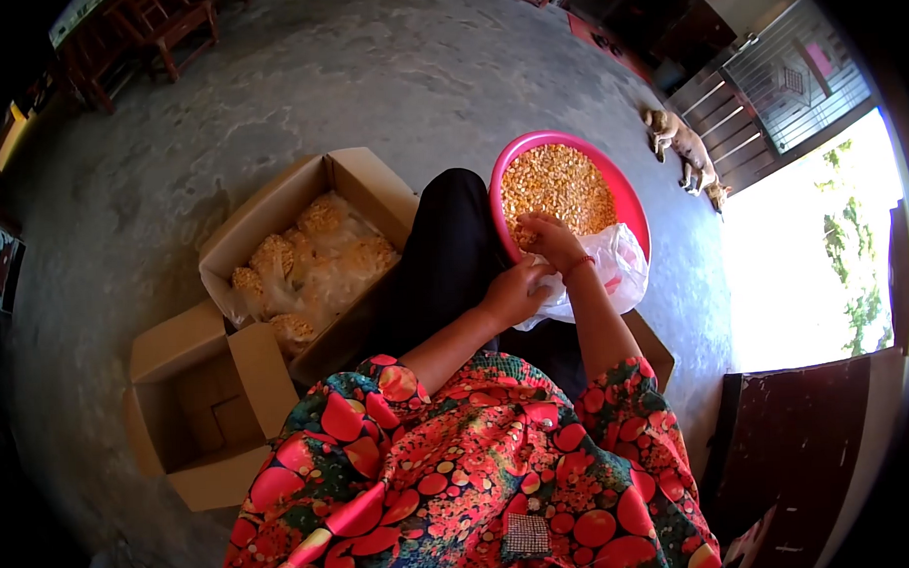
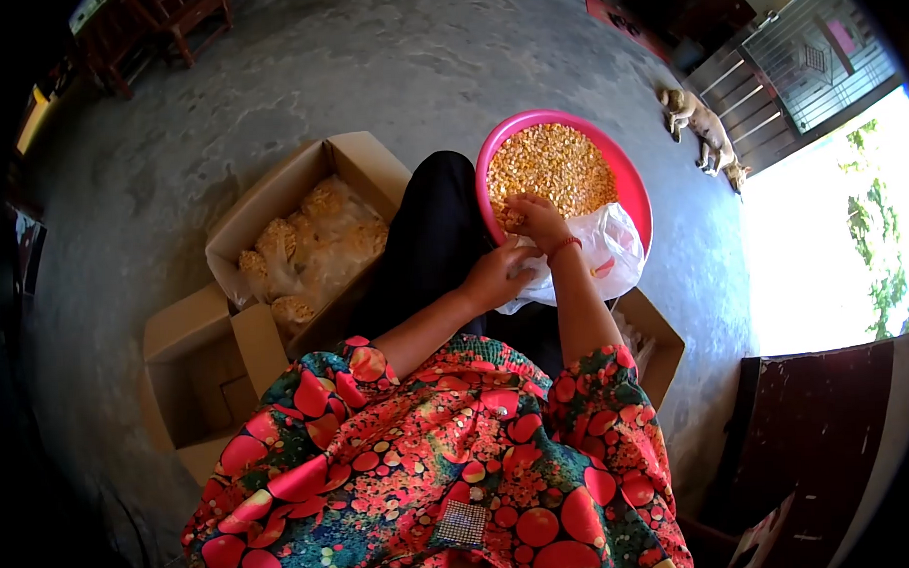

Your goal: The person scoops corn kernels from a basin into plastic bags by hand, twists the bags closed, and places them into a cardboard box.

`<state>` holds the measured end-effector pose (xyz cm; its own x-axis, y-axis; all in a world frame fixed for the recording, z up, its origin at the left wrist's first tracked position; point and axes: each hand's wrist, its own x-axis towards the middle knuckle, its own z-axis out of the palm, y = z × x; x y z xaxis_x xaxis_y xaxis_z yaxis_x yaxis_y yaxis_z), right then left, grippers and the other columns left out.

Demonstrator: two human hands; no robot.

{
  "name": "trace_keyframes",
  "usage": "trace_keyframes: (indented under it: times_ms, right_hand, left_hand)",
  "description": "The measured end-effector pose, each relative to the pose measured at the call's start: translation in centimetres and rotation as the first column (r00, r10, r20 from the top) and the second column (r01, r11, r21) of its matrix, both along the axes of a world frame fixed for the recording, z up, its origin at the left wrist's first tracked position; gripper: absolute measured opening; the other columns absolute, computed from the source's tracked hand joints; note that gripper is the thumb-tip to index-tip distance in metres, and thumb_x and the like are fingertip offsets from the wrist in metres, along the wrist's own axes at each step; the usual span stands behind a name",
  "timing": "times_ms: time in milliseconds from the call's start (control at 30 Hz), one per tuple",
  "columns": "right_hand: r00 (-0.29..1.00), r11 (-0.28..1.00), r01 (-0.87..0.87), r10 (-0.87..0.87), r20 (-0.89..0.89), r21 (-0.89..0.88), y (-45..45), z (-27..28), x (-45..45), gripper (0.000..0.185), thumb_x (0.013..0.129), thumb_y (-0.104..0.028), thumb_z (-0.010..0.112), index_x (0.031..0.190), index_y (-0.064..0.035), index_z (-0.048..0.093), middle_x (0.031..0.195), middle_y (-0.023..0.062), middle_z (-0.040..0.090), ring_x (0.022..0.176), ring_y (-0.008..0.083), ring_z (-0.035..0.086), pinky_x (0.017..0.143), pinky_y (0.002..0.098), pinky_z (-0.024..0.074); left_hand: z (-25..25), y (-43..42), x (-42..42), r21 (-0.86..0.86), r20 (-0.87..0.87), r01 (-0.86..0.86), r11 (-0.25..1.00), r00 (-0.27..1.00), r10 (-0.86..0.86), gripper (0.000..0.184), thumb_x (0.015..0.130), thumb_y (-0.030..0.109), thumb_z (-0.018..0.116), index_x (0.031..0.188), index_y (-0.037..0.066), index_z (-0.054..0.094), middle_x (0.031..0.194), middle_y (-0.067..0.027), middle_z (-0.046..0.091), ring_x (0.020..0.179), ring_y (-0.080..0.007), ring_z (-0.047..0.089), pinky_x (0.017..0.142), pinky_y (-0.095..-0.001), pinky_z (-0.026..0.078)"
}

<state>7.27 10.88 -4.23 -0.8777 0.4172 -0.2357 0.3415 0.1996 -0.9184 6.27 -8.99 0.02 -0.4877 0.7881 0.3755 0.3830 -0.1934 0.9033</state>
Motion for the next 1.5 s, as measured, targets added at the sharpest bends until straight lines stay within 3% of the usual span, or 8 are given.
trace_keyframes:
  times_ms: [67, 167, 233, 367, 733, 867, 1100, 1500]
  right_hand:
    - [0.987, 0.999, 0.047, -0.05, -0.153, -0.022, -0.7, 0.7, 0.4, 0.03, 0.081, -0.02, 0.056, 0.106, -0.0044, 0.056, 0.093, 0.0075, 0.059, 0.08, 0.0192, 0.057, 0.066, 0.0296, 0.0478]
    - [0.986, 0.978, 0.087, -0.111, -0.121, -0.188, -1.4, 2.9, 0.8, 0.031, 0.084, -0.022, 0.054, 0.107, -0.0017, 0.053, 0.093, 0.0073, 0.056, 0.083, 0.0169, 0.055, 0.065, 0.0277, 0.0483]
    - [0.909, 0.678, 0.272, -0.415, -0.05, -0.683, -1.7, 3.8, 0.6, 0.023, 0.085, -0.023, 0.051, 0.1, -0.0044, 0.055, 0.087, 0.0049, 0.056, 0.078, 0.0146, 0.055, 0.061, 0.0271, 0.0478]
    - [0.875, 0.681, 0.266, -0.467, -0.125, -0.683, -2.2, 6.2, 2.0, 0.014, 0.087, -0.023, 0.05, 0.09, -0.0107, 0.056, 0.08, 0.0002, 0.057, 0.073, 0.0116, 0.054, 0.059, 0.0251, 0.0467]
    - [0.894, 0.739, 0.168, -0.393, -0.216, -0.652, 0.0, 7.5, 10.0, 0.018, 0.089, -0.025, 0.045, 0.085, -0.0101, 0.053, 0.078, 0.0018, 0.056, 0.069, 0.0131, 0.054, 0.058, 0.0273, 0.0463]
    - [0.786, 0.746, 0.363, -0.567, -0.246, -0.558, 0.0, 5.1, 11.1, 0.019, 0.089, -0.023, 0.046, 0.078, -0.0088, 0.052, 0.068, 0.0026, 0.053, 0.062, 0.0144, 0.053, 0.058, 0.0286, 0.0456]
    - [0.605, 0.762, 0.434, -0.642, -0.471, -0.481, -0.9, 4.6, 11.0, 0.017, 0.085, -0.018, 0.051, 0.076, -0.0046, 0.055, 0.067, 0.0047, 0.056, 0.059, 0.0155, 0.053, 0.058, 0.0285, 0.0468]
    - [0.584, 0.735, 0.49, -0.676, -0.449, -0.469, -1.9, 5.2, 10.3, 0.021, 0.085, -0.022, 0.052, 0.07, -0.0075, 0.052, 0.058, -0.0003, 0.046, 0.055, 0.0108, 0.044, 0.053, 0.0246, 0.0373]
  left_hand:
    - [0.3, -0.1, 0.0, -0.033, 0.048, 0.024, 0.999, 0.999, -0.023, 0.026, 0.075, 0.012, 0.058, 0.101, 0.006, 0.057, 0.098, -0.0128, 0.054, 0.088, -0.0298, 0.058, 0.076, -0.035, 0.047]
    - [0.2, 0.0, 0.0, -0.045, 0.034, 0.014, 0.999, 0.999, -0.013, 0.026, 0.075, 0.012, 0.059, 0.101, 0.006, 0.057, 0.096, -0.0119, 0.055, 0.087, -0.0297, 0.058, 0.075, -0.0344, 0.047]
    - [0.3, -0.1, 0.0, -0.045, 0.03, 0.01, 0.999, 1.0, -0.009, 0.026, 0.075, 0.012, 0.059, 0.101, 0.006, 0.058, 0.095, -0.0124, 0.055, 0.087, -0.0298, 0.058, 0.075, -0.0343, 0.047]
    - [0.1, 0.1, 0.1, -0.07, 0.04, 0.004, 0.998, 0.999, -0.001, 0.027, 0.074, 0.012, 0.059, 0.1, 0.006, 0.059, 0.09, -0.0143, 0.055, 0.083, -0.0304, 0.058, 0.072, -0.0342, 0.047]
    - [-0.4, 0.5, 0.2, -0.032, -0.011, -0.027, 0.999, 1.0, 0.027, 0.028, 0.073, 0.012, 0.057, 0.1, 0.006, 0.059, 0.089, -0.0168, 0.055, 0.084, -0.0324, 0.056, 0.074, -0.0359, 0.046]
    - [-0.2, 0.3, 0.2, -0.055, 0.003, -0.018, 0.998, 1.0, 0.018, 0.028, 0.073, 0.012, 0.057, 0.101, 0.006, 0.058, 0.093, -0.0183, 0.056, 0.088, -0.0331, 0.056, 0.078, -0.0361, 0.045]
    - [-0.3, 0.4, 0.1, -0.023, -0.005, -0.017, 1.0, 1.0, 0.017, 0.029, 0.074, 0.013, 0.058, 0.102, 0.008, 0.058, 0.096, -0.0186, 0.055, 0.089, -0.0336, 0.056, 0.079, -0.0365, 0.045]
    - [-0.4, 0.2, 0.2, -0.08, -0.024, -0.041, 0.996, 0.999, 0.039, 0.03, 0.074, 0.016, 0.059, 0.103, 0.01, 0.058, 0.097, -0.0193, 0.054, 0.09, -0.0341, 0.056, 0.079, -0.0368, 0.045]
